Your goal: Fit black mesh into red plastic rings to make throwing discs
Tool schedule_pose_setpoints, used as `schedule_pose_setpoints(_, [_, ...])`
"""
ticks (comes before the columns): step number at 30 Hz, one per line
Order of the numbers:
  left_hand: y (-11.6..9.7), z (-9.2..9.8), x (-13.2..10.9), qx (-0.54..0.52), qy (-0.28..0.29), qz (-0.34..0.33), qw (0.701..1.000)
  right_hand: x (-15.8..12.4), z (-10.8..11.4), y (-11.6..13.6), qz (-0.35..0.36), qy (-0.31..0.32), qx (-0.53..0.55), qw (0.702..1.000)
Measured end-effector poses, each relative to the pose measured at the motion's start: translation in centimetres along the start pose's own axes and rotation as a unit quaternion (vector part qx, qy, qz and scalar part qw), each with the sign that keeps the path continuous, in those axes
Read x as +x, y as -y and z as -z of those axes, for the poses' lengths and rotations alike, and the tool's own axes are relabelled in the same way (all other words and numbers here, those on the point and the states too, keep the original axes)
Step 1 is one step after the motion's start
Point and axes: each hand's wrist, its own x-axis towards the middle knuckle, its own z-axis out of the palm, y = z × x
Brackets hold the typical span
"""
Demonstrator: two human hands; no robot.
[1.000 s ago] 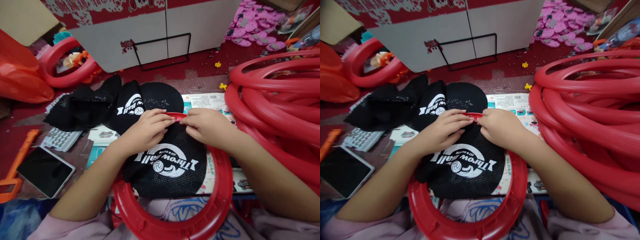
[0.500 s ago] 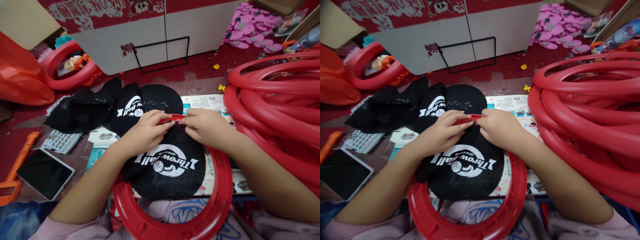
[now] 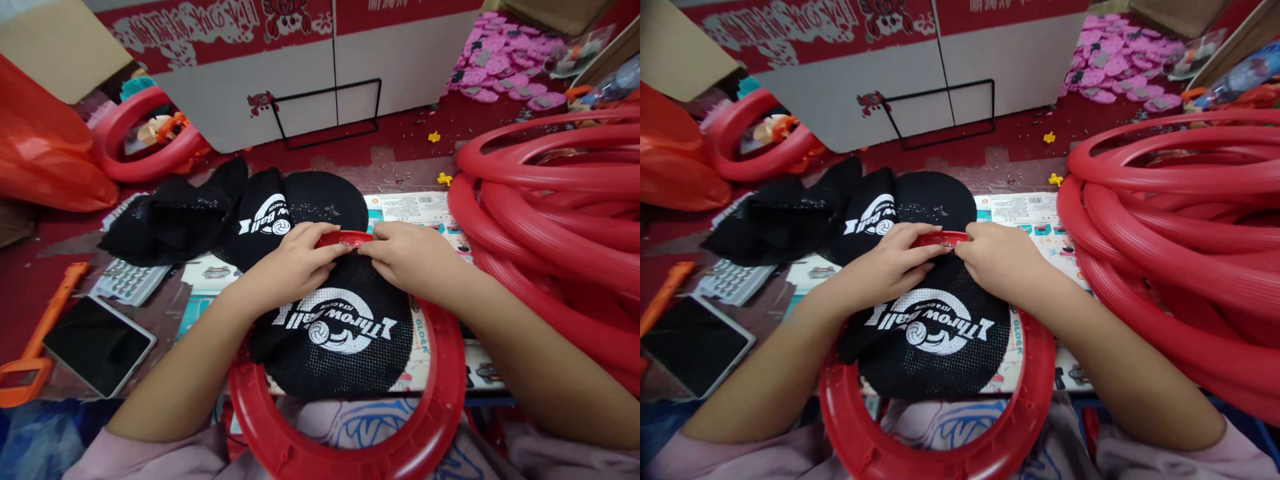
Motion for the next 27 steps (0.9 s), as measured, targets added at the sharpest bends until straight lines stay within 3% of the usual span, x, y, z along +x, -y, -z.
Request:
schedule_pose_setpoints(7, [-0.2,0.2,-0.1,0.0,0.005,0.013,1.0,-0.3,0.2,0.3,0.015,-0.004,-0.007,1.0])
schedule_pose_setpoints(13, [0.2,0.4,0.0,-0.052,-0.011,0.08,0.995,-0.8,0.8,1.0,0.023,0.016,0.005,1.0])
schedule_pose_setpoints(21, [-0.5,0.4,0.2,-0.029,-0.05,0.177,0.983,-0.9,-0.7,1.3,0.06,-0.068,0.004,0.996])
schedule_pose_setpoints(27, [-1.1,2.4,-0.3,0.037,-0.024,0.274,0.961,-0.2,-1.5,1.2,0.051,-0.088,0.029,0.994])
